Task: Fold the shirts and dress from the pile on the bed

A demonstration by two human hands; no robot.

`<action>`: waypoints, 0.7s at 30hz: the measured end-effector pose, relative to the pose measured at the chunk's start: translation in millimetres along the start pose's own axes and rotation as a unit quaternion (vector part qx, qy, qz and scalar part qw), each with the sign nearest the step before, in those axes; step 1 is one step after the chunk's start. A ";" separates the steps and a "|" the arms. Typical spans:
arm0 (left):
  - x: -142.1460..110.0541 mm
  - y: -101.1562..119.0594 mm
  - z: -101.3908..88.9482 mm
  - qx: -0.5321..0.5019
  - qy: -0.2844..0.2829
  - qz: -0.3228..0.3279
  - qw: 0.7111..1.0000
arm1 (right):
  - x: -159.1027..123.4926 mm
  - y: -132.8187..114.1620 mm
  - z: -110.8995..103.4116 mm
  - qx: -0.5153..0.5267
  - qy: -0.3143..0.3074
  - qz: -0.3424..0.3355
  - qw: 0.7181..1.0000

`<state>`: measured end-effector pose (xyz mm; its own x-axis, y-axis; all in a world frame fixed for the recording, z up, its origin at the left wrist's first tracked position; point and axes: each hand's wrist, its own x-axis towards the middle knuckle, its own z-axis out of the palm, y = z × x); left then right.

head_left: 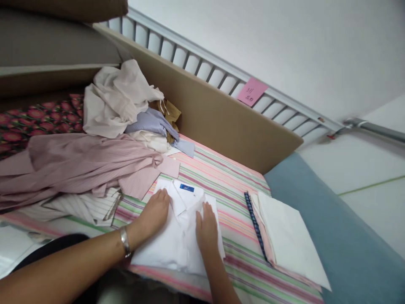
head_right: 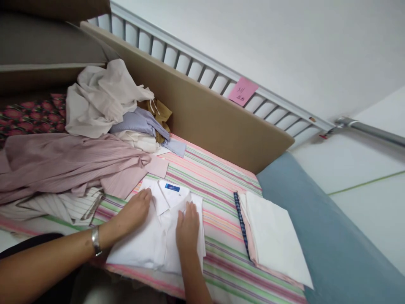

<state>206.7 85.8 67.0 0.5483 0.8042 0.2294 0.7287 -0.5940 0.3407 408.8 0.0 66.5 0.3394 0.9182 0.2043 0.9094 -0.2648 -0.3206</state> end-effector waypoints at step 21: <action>-38.5 -16.9 15.3 -0.166 0.070 -0.065 0.982 | 11.9 56.4 -12.3 0.229 -0.044 0.150 0.961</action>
<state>179.5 64.5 38.5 0.3809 0.8814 0.2796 0.6027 -0.4659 0.6478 467.1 -7.7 62.2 0.5297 0.8475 -0.0332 0.5657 -0.3822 -0.7307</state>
